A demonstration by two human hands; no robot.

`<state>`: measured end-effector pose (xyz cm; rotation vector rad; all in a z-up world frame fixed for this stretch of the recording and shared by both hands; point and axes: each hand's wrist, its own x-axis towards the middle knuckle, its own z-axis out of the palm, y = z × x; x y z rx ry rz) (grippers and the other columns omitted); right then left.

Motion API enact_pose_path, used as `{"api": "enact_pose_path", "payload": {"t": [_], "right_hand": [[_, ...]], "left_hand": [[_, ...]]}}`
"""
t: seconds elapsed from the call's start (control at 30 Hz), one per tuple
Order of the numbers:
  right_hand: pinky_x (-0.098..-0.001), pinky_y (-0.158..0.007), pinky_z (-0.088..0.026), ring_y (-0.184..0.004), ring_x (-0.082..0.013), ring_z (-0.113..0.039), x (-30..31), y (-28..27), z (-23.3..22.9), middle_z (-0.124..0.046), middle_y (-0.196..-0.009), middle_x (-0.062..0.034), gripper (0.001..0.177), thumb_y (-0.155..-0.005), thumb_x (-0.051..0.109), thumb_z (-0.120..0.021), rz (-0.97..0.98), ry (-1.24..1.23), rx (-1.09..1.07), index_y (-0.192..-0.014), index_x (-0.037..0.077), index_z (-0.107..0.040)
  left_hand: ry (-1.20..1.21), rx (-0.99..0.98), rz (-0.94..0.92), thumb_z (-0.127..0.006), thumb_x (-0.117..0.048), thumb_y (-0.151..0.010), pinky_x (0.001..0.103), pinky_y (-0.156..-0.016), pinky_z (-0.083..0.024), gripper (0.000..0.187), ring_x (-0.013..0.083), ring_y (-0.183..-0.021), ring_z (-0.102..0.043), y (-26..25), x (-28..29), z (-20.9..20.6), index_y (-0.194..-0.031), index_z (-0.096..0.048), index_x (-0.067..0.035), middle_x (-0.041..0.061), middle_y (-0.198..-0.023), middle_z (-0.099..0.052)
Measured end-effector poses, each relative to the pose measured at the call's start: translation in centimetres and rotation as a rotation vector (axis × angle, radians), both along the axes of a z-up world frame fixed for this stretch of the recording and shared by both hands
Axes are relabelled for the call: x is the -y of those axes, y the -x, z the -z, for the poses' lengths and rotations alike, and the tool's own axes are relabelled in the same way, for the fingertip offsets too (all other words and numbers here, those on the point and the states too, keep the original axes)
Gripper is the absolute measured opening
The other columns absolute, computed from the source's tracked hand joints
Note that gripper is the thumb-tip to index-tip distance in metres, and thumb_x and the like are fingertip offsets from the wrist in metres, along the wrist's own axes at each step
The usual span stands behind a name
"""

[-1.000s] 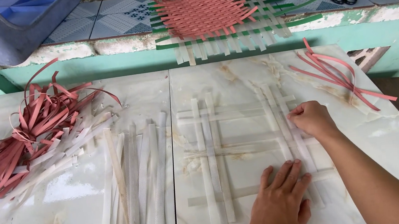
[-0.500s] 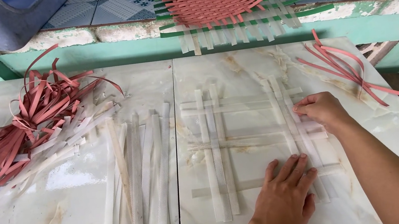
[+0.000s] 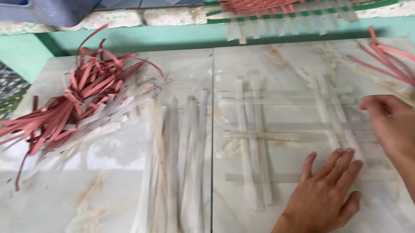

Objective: Weaving plastic strips together on a table to form a grid pattern for a mat

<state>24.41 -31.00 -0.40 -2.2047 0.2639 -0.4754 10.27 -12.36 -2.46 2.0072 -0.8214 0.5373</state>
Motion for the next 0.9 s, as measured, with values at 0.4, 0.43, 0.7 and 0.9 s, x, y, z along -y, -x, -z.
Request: {"api": "enact_pose_path", "payload": {"t": [0.4,0.43,0.7,0.9], "right_hand": [[-0.0379,-0.116,-0.041,-0.125,-0.03,-0.055,-2.9,21.2,3.6,-0.063,-0.134,-0.0125,0.036,-0.088,0.01,-0.067,-0.111,0.412,0.257,-0.124,0.004,-0.068],[-0.0379,-0.116,-0.041,-0.125,-0.03,-0.055,-3.4,21.2,3.6,-0.063,-0.134,-0.0125,0.036,-0.088,0.01,-0.067,-0.103,0.413,0.263,-0.124,0.004,-0.068],[-0.0439,-0.116,-0.04,-0.127,-0.0324,-0.056,-2.9,20.8,4.7,-0.063,-0.137,-0.0152,0.029,-0.093,0.011,-0.069,-0.038,0.434,0.339,-0.121,0.0,-0.068],[-0.036,-0.103,-0.048,-0.11,-0.0257,-0.06,-8.7,20.5,1.7,-0.068,-0.11,-0.0064,0.016,-0.089,0.01,-0.061,-0.309,0.34,0.448,-0.101,0.005,-0.071]], "left_hand": [[-0.311,-0.084,-0.342,-0.052,-0.007,-0.094,0.047,-0.105,-0.035,0.033,0.0321,-0.13,-0.047,6.0,-13.9,-1.2,-0.126,-0.056,-0.002,0.016,-0.138,-0.054],[-0.31,-0.075,-0.337,-0.052,-0.007,-0.094,0.047,-0.105,-0.035,0.033,0.0321,-0.13,-0.047,6.0,-14.0,-0.6,-0.126,-0.056,-0.002,0.016,-0.138,-0.054],[-0.305,-0.135,-0.401,-0.056,-0.017,-0.095,0.052,-0.108,-0.032,0.037,0.0333,-0.137,-0.039,6.7,-14.0,-0.2,-0.13,-0.053,-0.006,0.015,-0.148,-0.043],[-0.263,-0.068,-0.535,-0.058,-0.022,-0.094,0.055,-0.105,-0.031,0.028,0.0272,-0.119,-0.055,6.6,-13.2,-0.4,-0.119,-0.059,-0.009,0.01,-0.126,-0.06]]}}
